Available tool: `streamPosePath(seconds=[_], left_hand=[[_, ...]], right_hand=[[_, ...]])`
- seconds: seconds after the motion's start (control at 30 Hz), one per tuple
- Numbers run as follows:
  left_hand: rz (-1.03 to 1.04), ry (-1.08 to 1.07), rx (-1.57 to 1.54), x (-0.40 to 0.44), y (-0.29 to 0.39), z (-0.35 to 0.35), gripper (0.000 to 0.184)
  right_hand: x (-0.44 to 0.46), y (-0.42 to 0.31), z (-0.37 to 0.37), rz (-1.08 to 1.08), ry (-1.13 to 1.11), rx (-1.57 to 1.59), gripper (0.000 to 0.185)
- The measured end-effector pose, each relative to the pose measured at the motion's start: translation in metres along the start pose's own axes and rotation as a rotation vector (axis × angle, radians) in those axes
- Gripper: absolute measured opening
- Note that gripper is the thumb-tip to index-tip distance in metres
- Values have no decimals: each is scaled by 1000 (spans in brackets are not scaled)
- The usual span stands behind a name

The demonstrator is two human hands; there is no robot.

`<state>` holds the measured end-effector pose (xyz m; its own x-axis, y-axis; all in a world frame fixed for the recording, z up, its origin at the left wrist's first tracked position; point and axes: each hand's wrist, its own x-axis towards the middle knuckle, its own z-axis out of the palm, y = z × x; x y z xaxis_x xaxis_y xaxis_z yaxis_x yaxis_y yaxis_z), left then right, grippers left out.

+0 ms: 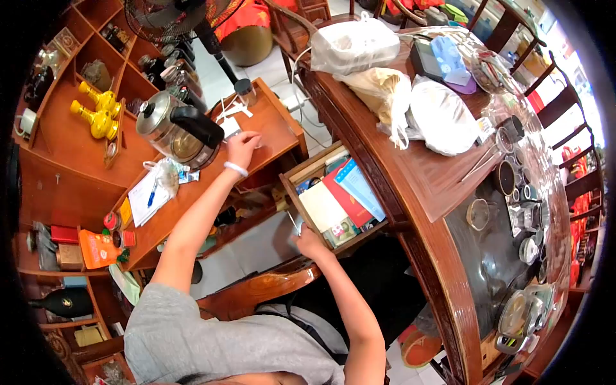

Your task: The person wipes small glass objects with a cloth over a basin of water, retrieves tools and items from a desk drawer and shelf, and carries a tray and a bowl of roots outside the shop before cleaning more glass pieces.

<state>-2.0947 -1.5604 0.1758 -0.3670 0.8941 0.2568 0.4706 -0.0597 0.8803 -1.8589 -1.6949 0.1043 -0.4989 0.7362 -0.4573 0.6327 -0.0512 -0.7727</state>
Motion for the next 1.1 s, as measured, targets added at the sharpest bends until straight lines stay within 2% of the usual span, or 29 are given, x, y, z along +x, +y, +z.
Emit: streamPosePath(seconds=[0.07,0.1,0.13,0.17,0.27,0.37,0.47,0.57,0.67,0.73,0.77,0.83,0.97,1.03,1.1], left_hand=[[10,-6,48,17,3,13,14],[16,-11,101,27,2,21,14],[49,-2,220,38,-11,27,15],[18,10,303,44,-10,32,14],[-19,9,329,58,-11,40,14],[-68,21,342,63,-13,47,14],[-92,16,351,58,3,48,14],[-46,7,272,61,-8,55,14],[-28,-32,143,69,-25,49,14],[-213,-146,-107,71,-27,40,17],[-211,-149,-103,72,-27,37,17],[-302,-128,-391,69,-26,31,18],[-366,-86,-532,54,-9,24,19],[-500,-66,-652,27,31,22,15],[-449,-194,-688,1,37,28,15]], right_hand=[[-11,-9,-4,41,43,51,53],[-17,-18,-8,32,141,39,50],[-22,-24,-12,23,240,26,46],[-23,-27,-17,28,248,26,46],[-19,-32,-25,79,235,44,42],[-16,-13,-24,-5,461,20,32],[-18,0,-35,-15,568,37,28],[-18,7,-45,58,510,28,26],[-19,11,-46,29,601,59,24],[-19,14,-44,-5,663,85,22],[-18,16,-45,-4,664,90,22],[-16,21,-48,-44,681,42,23],[-12,25,-61,5,710,52,23],[-8,27,-71,-17,765,5,23],[-7,38,-81,-21,777,-85,27]])
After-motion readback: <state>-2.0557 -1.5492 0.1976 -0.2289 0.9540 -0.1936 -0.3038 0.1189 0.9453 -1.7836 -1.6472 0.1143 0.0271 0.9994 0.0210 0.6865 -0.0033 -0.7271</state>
